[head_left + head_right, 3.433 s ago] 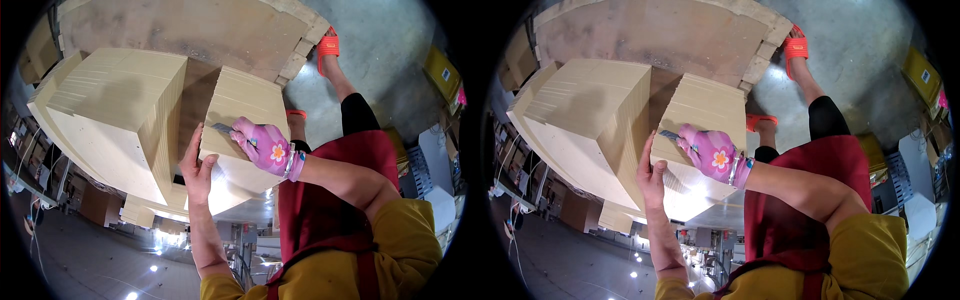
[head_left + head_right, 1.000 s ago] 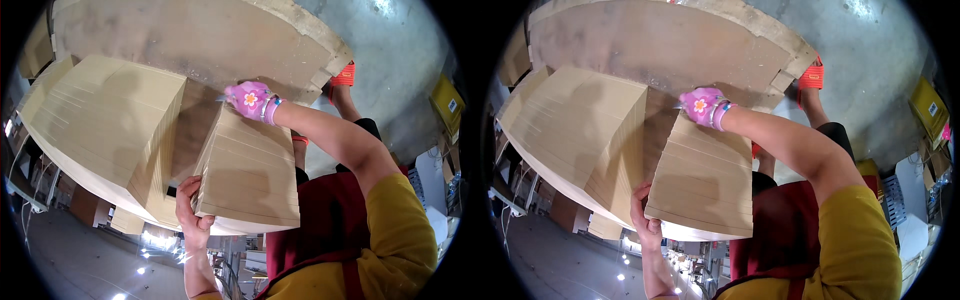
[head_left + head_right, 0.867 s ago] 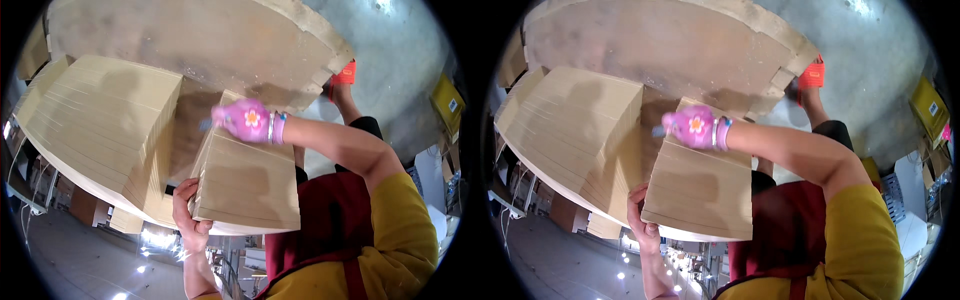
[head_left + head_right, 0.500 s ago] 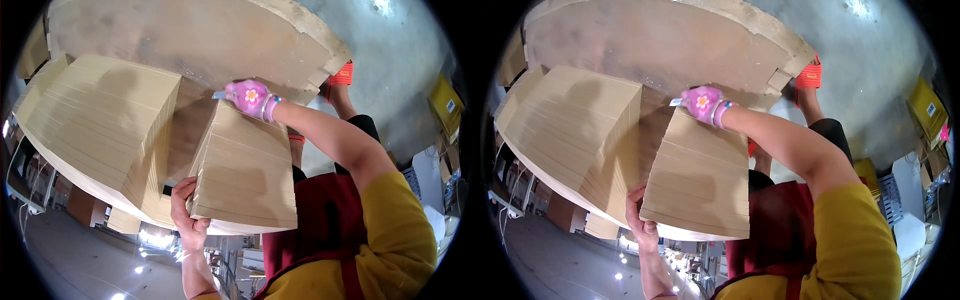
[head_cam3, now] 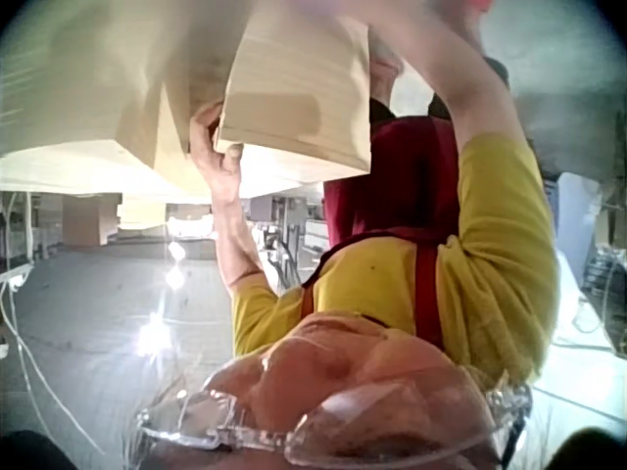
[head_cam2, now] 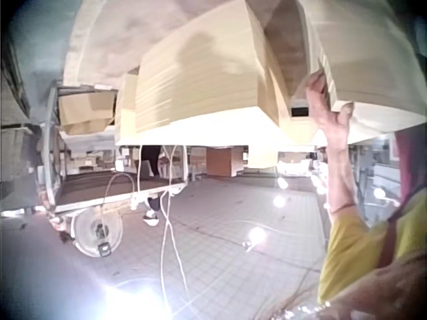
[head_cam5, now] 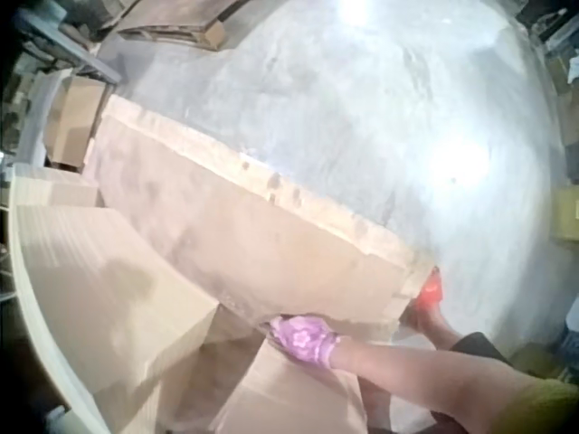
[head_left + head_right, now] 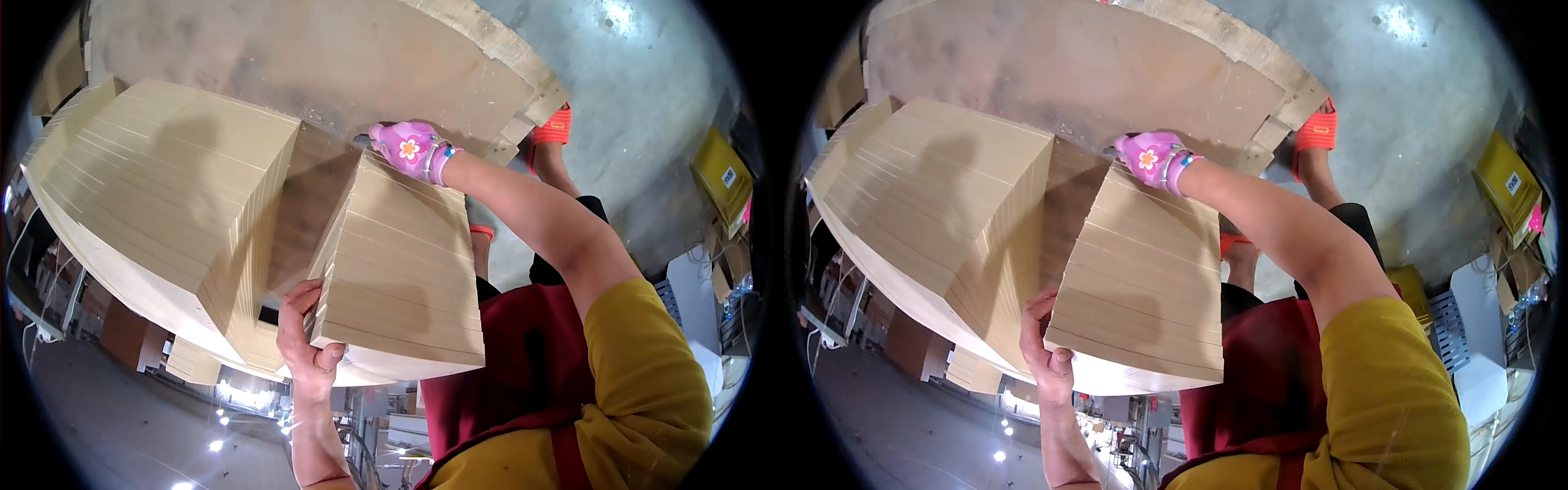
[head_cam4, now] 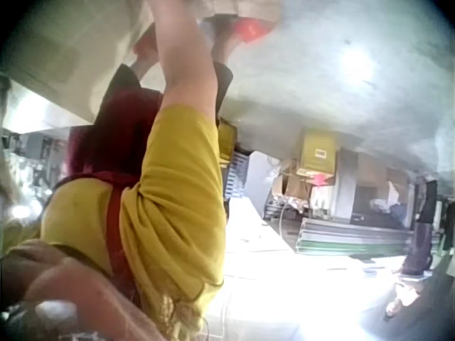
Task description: The person uses a utility knife to scrape the edges and surfaces of light-colored wooden panels. They repeatedly lift, rotate, and reposition the panels to access different sides while working in a workshop environment.
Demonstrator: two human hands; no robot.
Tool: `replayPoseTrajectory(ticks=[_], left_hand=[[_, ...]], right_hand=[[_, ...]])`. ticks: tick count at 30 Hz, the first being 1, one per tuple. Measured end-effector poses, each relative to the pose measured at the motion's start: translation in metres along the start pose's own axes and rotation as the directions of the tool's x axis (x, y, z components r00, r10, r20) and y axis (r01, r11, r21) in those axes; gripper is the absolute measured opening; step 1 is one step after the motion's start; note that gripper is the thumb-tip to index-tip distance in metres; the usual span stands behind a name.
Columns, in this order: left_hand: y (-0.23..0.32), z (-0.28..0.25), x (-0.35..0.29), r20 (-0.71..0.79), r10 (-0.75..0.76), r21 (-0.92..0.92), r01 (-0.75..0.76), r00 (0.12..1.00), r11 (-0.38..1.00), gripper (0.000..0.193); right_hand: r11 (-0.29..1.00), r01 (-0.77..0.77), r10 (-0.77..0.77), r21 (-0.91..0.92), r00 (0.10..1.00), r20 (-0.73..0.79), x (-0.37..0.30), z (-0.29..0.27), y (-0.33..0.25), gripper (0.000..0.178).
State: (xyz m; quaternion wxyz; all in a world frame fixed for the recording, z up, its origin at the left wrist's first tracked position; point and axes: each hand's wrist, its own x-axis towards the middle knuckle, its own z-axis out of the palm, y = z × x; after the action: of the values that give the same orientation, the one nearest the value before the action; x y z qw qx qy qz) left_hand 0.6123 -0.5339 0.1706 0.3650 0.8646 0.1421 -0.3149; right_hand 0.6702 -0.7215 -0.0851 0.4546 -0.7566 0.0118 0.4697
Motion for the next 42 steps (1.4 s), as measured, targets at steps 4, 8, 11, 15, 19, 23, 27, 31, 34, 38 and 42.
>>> replayPoseTrajectory(ticks=[4, 8, 11, 15, 19, 23, 27, 31, 34, 38, 42], left_hand=[[0.001, 0.003, 0.004, -0.003, -0.022, -0.025, 0.022, 1.000, 0.999, 0.092], [-0.001, 0.001, -0.005, -0.022, -0.041, 0.008, 0.041, 0.999, 0.999, 0.093], [-0.001, 0.001, -0.001, 0.008, -0.030, 0.021, 0.030, 1.000, 0.999, 0.093], [-0.001, 0.000, -0.002, 0.004, -0.019, 0.025, 0.019, 1.000, 1.000, 0.093], [-0.002, 0.003, 0.000, -0.017, -0.010, 0.013, 0.010, 1.000, 1.000, 0.094], [-0.006, 0.000, -0.001, -0.003, -0.005, 0.008, 0.005, 1.000, 1.000, 0.094], [-0.004, 0.003, 0.000, -0.014, -0.018, 0.012, 0.019, 1.000, 1.000, 0.095], [-0.007, 0.002, -0.002, -0.015, -0.029, 0.008, 0.029, 0.999, 1.000, 0.095], [-0.003, 0.004, -0.001, -0.010, -0.032, 0.007, 0.032, 0.999, 0.999, 0.095], [-0.004, 0.001, 0.001, 0.003, -0.025, 0.008, 0.025, 1.000, 1.000, 0.095], [-0.005, 0.001, -0.004, -0.016, -0.037, -0.001, 0.037, 0.999, 0.999, 0.096]], right_hand=[[0.929, 0.193, -0.176, -0.317, 0.981, 0.082, 0.011, 0.008, 0.003, 0.021], [0.955, 0.292, -0.285, -0.052, 0.952, 0.110, -0.006, -0.003, -0.014, 0.015], [0.979, 0.156, -0.164, -0.134, 0.985, -0.046, 0.004, -0.002, 0.002, 0.014], [0.921, 0.364, -0.379, 0.142, 0.920, 0.100, -0.010, 0.002, -0.002, 0.014], [0.974, 0.171, -0.179, -0.149, 0.983, -0.043, 0.005, 0.007, 0.009, 0.010], [0.953, 0.301, -0.301, -0.030, 0.954, 0.018, -0.004, 0.010, 0.007, 0.008], [0.983, 0.176, -0.180, -0.057, 0.981, -0.068, 0.003, 0.010, 0.007, 0.015], [0.970, 0.243, -0.243, 0.004, 0.969, 0.049, -0.016, 0.002, -0.003, 0.016], [0.981, 0.192, -0.192, -0.001, 0.981, 0.014, -0.007, -0.005, 0.007, 0.017], [0.970, 0.241, -0.239, -0.023, 0.969, 0.069, -0.019, 0.003, -0.009, 0.016], [0.942, 0.332, -0.332, -0.040, 0.943, 0.004, -0.030, 0.005, -0.023, 0.011]])
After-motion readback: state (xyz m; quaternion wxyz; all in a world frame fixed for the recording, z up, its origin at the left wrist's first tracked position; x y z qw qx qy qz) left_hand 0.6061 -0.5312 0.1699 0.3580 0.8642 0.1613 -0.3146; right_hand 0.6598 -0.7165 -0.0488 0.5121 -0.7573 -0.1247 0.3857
